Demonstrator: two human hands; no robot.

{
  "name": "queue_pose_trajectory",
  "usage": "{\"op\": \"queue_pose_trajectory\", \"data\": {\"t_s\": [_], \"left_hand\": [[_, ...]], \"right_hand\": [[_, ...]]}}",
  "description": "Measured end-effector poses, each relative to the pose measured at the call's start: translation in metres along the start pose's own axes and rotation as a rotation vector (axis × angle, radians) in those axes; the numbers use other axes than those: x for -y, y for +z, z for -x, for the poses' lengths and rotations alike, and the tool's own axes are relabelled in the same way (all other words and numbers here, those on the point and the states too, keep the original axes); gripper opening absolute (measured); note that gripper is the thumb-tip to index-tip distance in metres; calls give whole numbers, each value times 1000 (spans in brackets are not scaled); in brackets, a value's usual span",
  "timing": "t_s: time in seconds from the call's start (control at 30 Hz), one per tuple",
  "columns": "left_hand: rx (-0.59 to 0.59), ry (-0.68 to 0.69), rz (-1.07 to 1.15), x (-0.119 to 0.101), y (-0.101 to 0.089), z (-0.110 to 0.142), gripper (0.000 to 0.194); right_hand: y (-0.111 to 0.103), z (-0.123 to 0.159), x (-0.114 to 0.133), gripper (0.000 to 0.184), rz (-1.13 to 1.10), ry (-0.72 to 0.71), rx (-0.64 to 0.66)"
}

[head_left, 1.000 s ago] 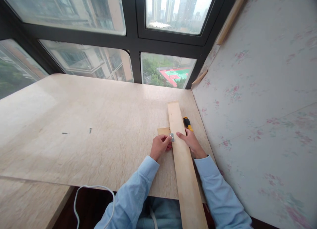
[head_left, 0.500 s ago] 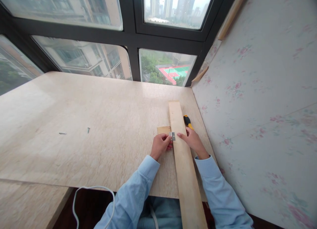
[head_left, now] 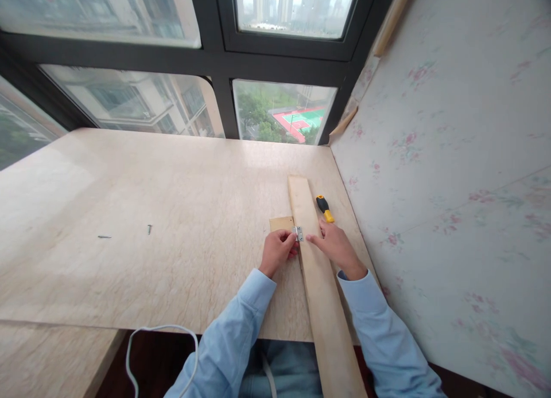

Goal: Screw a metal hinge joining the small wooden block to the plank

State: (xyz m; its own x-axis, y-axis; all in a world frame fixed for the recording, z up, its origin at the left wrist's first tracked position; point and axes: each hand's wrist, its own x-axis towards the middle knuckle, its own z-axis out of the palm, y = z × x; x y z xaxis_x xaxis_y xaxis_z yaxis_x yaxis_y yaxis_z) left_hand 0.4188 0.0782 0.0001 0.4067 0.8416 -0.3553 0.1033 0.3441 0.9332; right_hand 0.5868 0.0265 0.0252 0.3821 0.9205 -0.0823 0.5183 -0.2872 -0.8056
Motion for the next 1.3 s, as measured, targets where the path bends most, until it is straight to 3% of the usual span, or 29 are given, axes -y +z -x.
{"op": "queue_pose_trajectory", "data": {"t_s": [0.07, 0.2, 0.3, 0.4, 0.7, 0.77, 0.87, 0.97, 1.07, 1.17, 1.3], "left_hand": [[-1, 7, -15, 0, 0, 0, 20], [6, 41, -5, 1, 0, 1, 24], [10, 80, -3, 3, -1, 2, 29], [20, 126, -8, 5, -2, 1, 34], [39, 142, -56, 5, -7, 4, 36], [-48, 232, -176, 5, -12, 3, 32], [-187, 497, -506, 2, -24, -5, 24], [-96, 652, -865, -5, -37, -17, 53], [83, 605, -1111, -14, -48, -28, 69], [168, 586, -1195, -20, -57, -36, 68], [192, 662, -1163, -18, -71, -43, 74]], "right_hand": [[2, 1, 0, 18, 171, -33, -29], [7, 1, 0, 49, 267, -241, -83], [12, -1, -1, 58, 314, -431, -12], [16, -5, -1, 52, 339, -533, 87], [20, -23, -5, 41, 250, -526, 209], [18, -23, -7, 43, 219, -517, 216], [16, -21, -11, 46, 179, -517, 217], [15, -21, -13, 46, 171, -526, 216], [15, -21, -14, 46, 177, -517, 223], [15, -21, -14, 44, 168, -521, 220], [14, -20, -14, 44, 173, -519, 208]]}}
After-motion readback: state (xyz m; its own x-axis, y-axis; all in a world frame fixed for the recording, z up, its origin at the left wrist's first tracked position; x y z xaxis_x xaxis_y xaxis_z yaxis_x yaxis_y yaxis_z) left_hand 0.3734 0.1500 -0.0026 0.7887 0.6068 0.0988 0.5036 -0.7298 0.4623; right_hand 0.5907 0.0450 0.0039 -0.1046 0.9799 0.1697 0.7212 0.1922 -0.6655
